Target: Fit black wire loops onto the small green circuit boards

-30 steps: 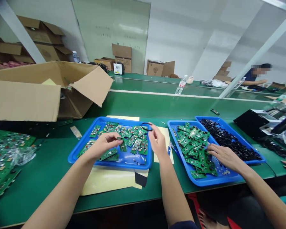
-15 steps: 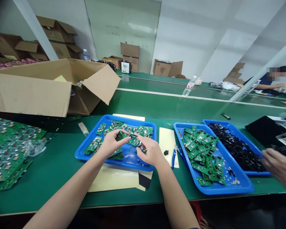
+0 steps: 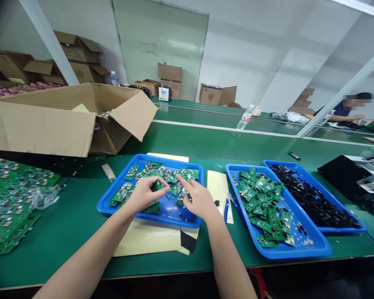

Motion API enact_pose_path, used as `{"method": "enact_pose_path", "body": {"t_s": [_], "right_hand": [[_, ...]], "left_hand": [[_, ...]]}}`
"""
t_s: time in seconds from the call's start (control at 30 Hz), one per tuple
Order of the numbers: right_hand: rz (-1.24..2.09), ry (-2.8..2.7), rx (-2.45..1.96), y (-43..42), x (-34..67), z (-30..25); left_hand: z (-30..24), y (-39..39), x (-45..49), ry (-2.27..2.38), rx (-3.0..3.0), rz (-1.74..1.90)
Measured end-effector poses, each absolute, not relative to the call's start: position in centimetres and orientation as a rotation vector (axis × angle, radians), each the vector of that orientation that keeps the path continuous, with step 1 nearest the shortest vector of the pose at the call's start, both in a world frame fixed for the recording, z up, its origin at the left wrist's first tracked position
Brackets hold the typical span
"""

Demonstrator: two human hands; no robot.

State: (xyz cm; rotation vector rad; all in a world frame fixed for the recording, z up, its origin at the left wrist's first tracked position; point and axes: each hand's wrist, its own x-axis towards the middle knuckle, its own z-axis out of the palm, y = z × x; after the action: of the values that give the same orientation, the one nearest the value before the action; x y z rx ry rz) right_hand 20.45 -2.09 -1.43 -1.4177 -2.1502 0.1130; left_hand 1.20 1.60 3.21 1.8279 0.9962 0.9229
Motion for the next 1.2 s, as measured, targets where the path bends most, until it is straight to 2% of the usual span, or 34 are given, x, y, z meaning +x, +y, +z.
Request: {"method": "enact_pose_path", "body": {"t_s": [0.17, 0.4, 0.57, 0.83, 1.0, 1.2], "right_hand": [[0.254, -1.812, -1.491, -1.6, 20.7, -2.0], [0.729, -1.286, -1.092, -2.1, 18.2, -1.4], [0.869, -1.122, -1.055, -2.2, 16.6, -2.0], [0.629, -1.078, -1.105, -2.3, 17.2, -2.3], [0.45, -1.141, -1.072, -2.7, 17.7, -1.8], [0.353, -1.719, -1.117, -2.6, 18.3, -1.5]], "left_hand": [[3.4, 1.4, 1.0, 0.886, 1.853, 0.901], [2.5, 1.2, 1.9, 0.923, 1.464, 0.89], [2.3, 1.0, 2.3, 0.903, 1.416, 0.814], [2.5, 0.6, 2.4, 0.665, 0.986, 0.614], [2.3, 1.0, 2.4, 0.736, 0.954, 0.65], [1.7, 1.1, 2.7, 0.753, 1.052, 0.632]]}}
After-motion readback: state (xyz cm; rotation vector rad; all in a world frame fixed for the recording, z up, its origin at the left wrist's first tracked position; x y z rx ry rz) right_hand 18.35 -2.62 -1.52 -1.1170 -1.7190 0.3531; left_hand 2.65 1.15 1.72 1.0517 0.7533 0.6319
